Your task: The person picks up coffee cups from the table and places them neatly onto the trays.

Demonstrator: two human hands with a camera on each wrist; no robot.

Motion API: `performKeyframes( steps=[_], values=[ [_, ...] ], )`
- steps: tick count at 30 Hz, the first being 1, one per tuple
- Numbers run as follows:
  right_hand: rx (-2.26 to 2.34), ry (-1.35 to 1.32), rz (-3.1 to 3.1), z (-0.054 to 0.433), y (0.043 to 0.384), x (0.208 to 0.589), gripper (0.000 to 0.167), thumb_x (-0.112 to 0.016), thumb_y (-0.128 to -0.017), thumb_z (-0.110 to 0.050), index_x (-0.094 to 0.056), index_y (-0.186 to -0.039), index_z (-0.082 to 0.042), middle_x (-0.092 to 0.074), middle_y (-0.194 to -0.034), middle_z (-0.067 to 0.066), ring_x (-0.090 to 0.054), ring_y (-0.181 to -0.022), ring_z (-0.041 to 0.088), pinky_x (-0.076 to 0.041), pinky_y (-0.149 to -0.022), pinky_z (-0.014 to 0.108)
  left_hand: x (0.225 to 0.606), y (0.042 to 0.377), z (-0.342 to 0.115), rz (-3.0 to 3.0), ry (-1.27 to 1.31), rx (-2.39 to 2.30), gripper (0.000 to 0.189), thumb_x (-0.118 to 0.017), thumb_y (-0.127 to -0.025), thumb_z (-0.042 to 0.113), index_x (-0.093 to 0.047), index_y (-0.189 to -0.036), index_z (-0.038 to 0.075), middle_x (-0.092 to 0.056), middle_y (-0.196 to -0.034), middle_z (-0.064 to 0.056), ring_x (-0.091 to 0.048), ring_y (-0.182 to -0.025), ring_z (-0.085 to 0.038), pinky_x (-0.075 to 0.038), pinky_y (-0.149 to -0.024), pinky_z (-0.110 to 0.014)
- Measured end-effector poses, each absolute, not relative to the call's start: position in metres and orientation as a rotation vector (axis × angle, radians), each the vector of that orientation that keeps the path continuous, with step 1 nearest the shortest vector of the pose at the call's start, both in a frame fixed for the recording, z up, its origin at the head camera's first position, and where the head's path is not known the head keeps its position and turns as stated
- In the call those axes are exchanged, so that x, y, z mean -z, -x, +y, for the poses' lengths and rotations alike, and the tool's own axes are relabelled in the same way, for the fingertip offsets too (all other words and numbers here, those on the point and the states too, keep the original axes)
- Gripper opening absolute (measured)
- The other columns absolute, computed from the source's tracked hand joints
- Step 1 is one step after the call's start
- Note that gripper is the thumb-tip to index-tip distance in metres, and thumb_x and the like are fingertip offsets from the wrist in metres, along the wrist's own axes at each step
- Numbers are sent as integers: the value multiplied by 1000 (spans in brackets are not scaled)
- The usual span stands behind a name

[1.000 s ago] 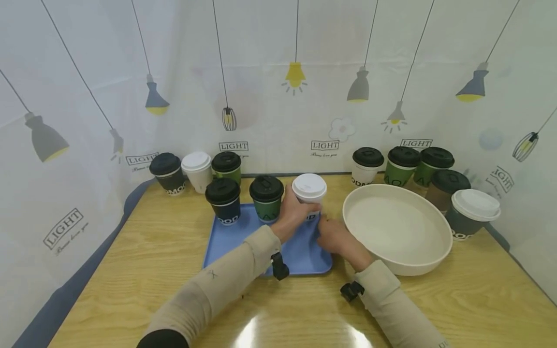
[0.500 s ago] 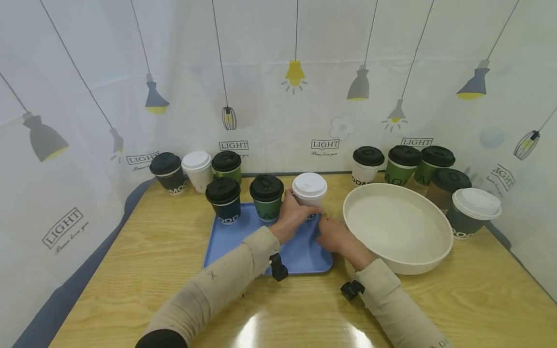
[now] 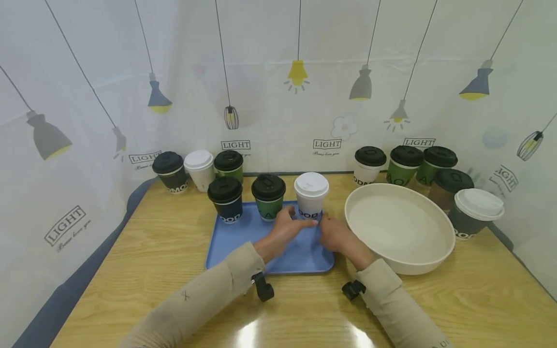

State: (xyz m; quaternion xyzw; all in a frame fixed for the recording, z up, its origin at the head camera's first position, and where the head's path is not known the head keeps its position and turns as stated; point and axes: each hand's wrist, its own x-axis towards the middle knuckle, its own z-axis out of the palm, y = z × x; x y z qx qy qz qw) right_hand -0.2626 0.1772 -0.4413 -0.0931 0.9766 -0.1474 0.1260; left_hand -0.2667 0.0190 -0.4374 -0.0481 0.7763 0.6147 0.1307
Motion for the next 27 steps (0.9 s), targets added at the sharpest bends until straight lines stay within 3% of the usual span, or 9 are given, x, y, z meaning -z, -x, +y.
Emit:
performKeyframes(
  steps=[4,7,12,16,20,23,27],
  values=[
    [432,256,2829,177,262,441,76,-60,-93,-6,-22,-151,24,-51,-142,41,-62,-123,42,-56,-100,51,432,251,0,2219,116,-1775,87,-83,-87,26,-37,-158,5,-50,-155,-17,-48,-144,-35,-43,-120,-52],
    [425,257,2830,176,261,440,76,-59,-93,-6,-21,-151,24,-49,-145,42,-60,-128,44,-54,-105,53,427,239,-17,2244,15,-1782,75,-81,-88,27,-47,-152,6,-58,-147,-14,-56,-135,-32,-49,-114,-49],
    [468,232,2806,175,261,439,75,-57,-95,-5,-17,-153,22,-47,-147,41,-63,-118,39,-58,-94,47,414,225,-55,2250,-276,-1798,43,-77,-93,23,-64,-129,3,-66,-130,-14,-69,-108,-21,-61,-96,-38],
    [488,226,2791,174,261,438,75,-56,-96,-5,-17,-154,21,-46,-149,40,-64,-109,34,-60,-83,41,404,217,-92,2206,-479,-1904,24,-75,-95,16,-67,-111,-1,-72,-106,-7,-72,-90,-17,-65,-85,-34],
    [470,239,2797,174,261,438,73,-55,-96,-5,-18,-153,22,-47,-147,40,-64,-110,35,-60,-87,43,395,211,-130,2262,-651,-2018,11,-73,-94,8,-65,-91,2,-71,-83,4,-69,-75,-13,-63,-75,-29],
    [455,230,2806,175,260,438,73,-54,-96,-5,-19,-153,22,-49,-146,40,-64,-111,36,-60,-90,45,390,212,-157,2285,-668,-2126,10,-70,-94,3,-64,-87,4,-70,-80,5,-68,-72,-11,-63,-72,-27],
    [468,242,2815,175,260,439,73,-55,-94,-4,-19,-152,23,-47,-146,41,-62,-121,41,-57,-100,50,389,222,-189,2292,-491,-2302,9,-68,-97,4,-66,-90,8,-70,-80,5,-68,-72,-9,-63,-73,-24]
  ],
)
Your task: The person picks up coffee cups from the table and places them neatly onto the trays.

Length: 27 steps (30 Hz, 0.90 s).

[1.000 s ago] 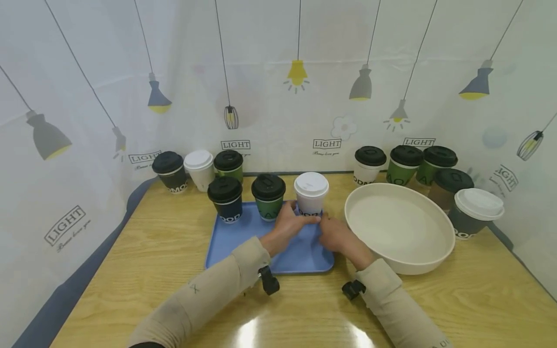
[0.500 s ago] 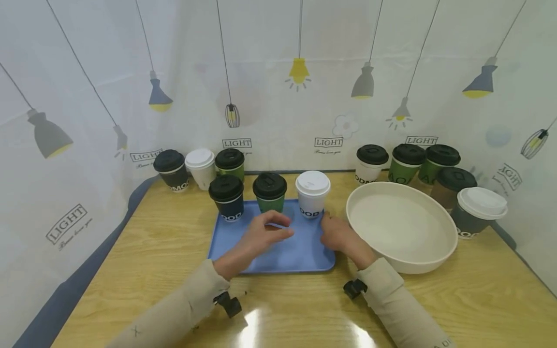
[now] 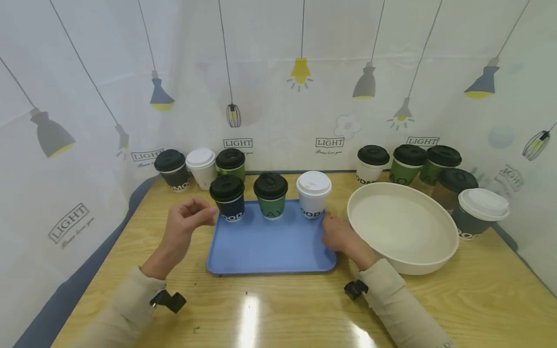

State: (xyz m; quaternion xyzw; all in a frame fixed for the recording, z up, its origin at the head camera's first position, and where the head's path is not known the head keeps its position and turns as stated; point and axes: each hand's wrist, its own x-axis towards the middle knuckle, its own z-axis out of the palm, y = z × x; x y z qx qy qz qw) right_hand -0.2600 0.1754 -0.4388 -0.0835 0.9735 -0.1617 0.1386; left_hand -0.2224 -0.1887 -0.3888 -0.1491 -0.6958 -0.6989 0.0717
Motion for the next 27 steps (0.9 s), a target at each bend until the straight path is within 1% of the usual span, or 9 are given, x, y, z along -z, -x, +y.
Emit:
performKeyframes(
  steps=[3,7,11,13,15,17,19,22,27],
  values=[
    [487,250,2812,177,259,439,74,-55,-93,-3,-18,-152,24,-44,-149,42,-59,-129,43,-53,-107,53,392,240,-209,-1999,261,2126,7,-70,-97,8,-67,-92,11,-71,-81,7,-69,-72,-8,-63,-72,-22],
    [489,237,2812,178,259,439,73,-54,-94,-3,-18,-152,24,-43,-150,42,-57,-131,44,-52,-108,53,400,271,-236,-1896,10,2094,9,-75,-95,13,-67,-95,13,-73,-82,8,-69,-71,-7,-63,-69,-20],
    [485,246,2814,177,258,438,74,-55,-94,-4,-19,-152,23,-44,-149,42,-57,-130,45,-52,-109,54,407,300,-264,-1855,-231,2002,19,-78,-93,16,-64,-106,13,-70,-90,8,-67,-74,-5,-61,-69,-17],
    [480,252,2808,176,258,438,73,-55,-94,-4,-19,-152,23,-45,-148,42,-59,-128,44,-53,-108,53,409,312,-276,-1913,-350,1906,28,-76,-94,21,-62,-117,14,-66,-102,9,-65,-85,-4,-60,-76,-15],
    [475,254,2801,176,258,438,73,-54,-95,-4,-19,-153,23,-45,-149,41,-59,-128,43,-53,-108,53,411,321,-286,-2034,-436,1804,45,-74,-96,30,-55,-135,16,-62,-123,3,-63,-104,-9,-58,-90,-20],
    [473,246,2803,176,258,437,73,-54,-95,-5,-19,-153,22,-45,-149,40,-58,-129,42,-52,-109,52,411,331,-292,-2185,-495,1709,70,-71,-96,43,-39,-153,20,-49,-148,-6,-55,-128,-18,-51,-108,-31],
    [471,243,2809,177,258,437,73,-54,-95,-5,-19,-153,23,-45,-149,40,-58,-131,42,-51,-110,52,409,340,-297,-2302,-511,1658,92,-70,-94,52,-19,-164,21,-30,-165,-13,-40,-146,-28,-40,-121,-42],
    [491,227,2801,178,259,437,74,-54,-96,-5,-17,-154,22,-44,-150,40,-60,-125,40,-54,-105,51,408,354,-303,-2377,-516,1632,108,-71,-91,55,1,-166,23,-8,-173,-16,-20,-157,-36,-27,-129,-52],
    [508,218,2788,178,259,438,74,-53,-96,-5,-17,-154,21,-43,-151,40,-60,-120,38,-55,-102,50,407,377,-306,-2393,-474,1514,107,-72,-93,44,4,-167,24,-2,-175,-13,-8,-162,-33,-17,-133,-50]
  ],
)
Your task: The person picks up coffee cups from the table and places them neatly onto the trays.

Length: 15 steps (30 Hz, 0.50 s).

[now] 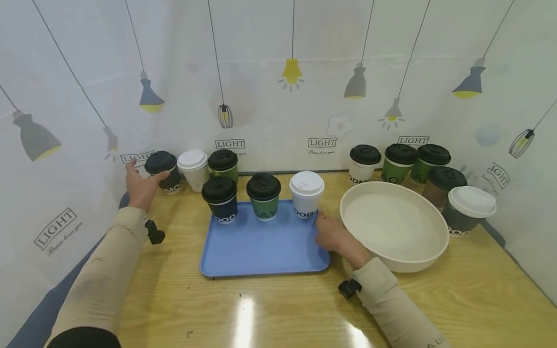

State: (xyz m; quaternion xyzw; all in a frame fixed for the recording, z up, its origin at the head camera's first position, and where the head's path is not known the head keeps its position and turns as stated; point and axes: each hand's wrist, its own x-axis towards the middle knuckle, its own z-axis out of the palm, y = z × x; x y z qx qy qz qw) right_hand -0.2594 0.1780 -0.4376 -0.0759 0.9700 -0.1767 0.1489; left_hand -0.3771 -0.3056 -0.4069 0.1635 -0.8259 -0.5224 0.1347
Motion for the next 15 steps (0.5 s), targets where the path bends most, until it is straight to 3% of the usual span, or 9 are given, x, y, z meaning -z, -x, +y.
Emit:
performKeyframes(
  steps=[5,15],
  values=[
    [520,204,2792,179,260,438,74,-54,-96,-6,-16,-155,20,-41,-154,39,-57,-129,40,-52,-108,52,407,395,-301,-2427,-414,1427,103,-72,-95,35,0,-167,23,-5,-174,-13,-9,-161,-35,-16,-133,-52],
    [514,241,2814,179,258,436,75,-56,-94,-4,-18,-153,22,-45,-149,41,-60,-123,40,-54,-104,51,413,401,-296,-2481,-372,1304,90,-69,-98,27,-12,-167,16,-17,-173,-13,-18,-160,-36,-19,-132,-54]
  ],
)
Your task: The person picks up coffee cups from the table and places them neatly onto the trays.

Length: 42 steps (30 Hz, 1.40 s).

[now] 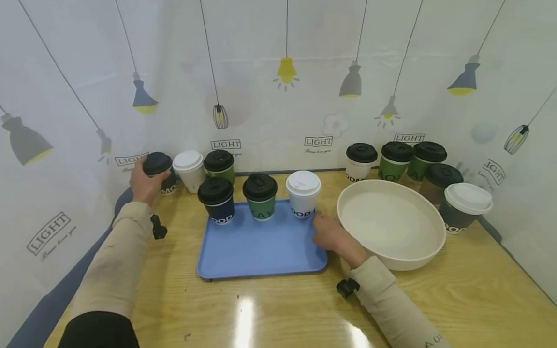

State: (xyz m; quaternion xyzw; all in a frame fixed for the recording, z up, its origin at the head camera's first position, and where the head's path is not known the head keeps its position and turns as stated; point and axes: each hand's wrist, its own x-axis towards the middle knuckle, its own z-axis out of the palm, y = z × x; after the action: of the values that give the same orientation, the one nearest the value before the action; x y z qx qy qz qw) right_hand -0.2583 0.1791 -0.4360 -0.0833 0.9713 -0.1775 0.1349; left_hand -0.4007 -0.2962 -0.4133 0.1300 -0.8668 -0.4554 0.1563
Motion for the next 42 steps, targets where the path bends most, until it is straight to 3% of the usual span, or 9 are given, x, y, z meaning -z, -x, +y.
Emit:
performKeyframes(
  steps=[8,14,18,24,29,36,42],
  values=[
    [516,248,2814,178,258,438,73,-53,-94,-4,-18,-153,23,-45,-149,41,-58,-130,42,-51,-110,53,420,389,-303,-2468,-350,1287,93,-73,-95,34,-16,-166,13,-23,-171,-16,-24,-158,-36,-23,-131,-54],
    [508,229,2807,178,258,439,73,-53,-95,-4,-18,-154,22,-46,-149,40,-60,-125,40,-53,-107,51,427,377,-308,-2478,-432,1341,116,-75,-87,54,1,-166,17,-9,-169,-23,-19,-156,-41,-24,-130,-58],
    [513,228,2807,179,258,438,74,-54,-94,-3,-17,-154,22,-45,-150,40,-60,-125,39,-53,-107,51,429,370,-309,-2507,-454,1331,121,-75,-85,60,-1,-166,10,-10,-165,-26,-24,-153,-43,-27,-128,-58],
    [519,254,2813,179,257,439,74,-53,-93,-3,-17,-152,24,-46,-147,42,-56,-133,45,-51,-111,54,433,358,-309,-2457,-469,1407,117,-79,-82,60,-6,-162,14,-23,-166,-21,-32,-152,-37,-30,-128,-52],
    [505,252,2816,178,256,440,73,-53,-94,-3,-18,-152,24,-47,-146,42,-58,-131,44,-51,-110,53,435,348,-304,-2412,-468,1486,113,-80,-82,56,-5,-158,19,-25,-166,-21,-33,-152,-36,-28,-129,-50],
    [490,243,2806,176,256,439,73,-53,-95,-4,-19,-153,23,-48,-145,42,-61,-124,41,-54,-105,52,438,334,-297,-2365,-367,1548,110,-82,-84,41,-10,-161,14,-28,-165,-18,-34,-151,-33,-29,-129,-45],
    [481,249,2811,175,258,437,73,-53,-95,-4,-18,-153,23,-48,-145,42,-61,-123,41,-55,-102,52,439,319,-291,-2392,-290,1533,108,-85,-83,38,-17,-162,8,-35,-162,-18,-39,-148,-34,-32,-127,-48]
  ],
)
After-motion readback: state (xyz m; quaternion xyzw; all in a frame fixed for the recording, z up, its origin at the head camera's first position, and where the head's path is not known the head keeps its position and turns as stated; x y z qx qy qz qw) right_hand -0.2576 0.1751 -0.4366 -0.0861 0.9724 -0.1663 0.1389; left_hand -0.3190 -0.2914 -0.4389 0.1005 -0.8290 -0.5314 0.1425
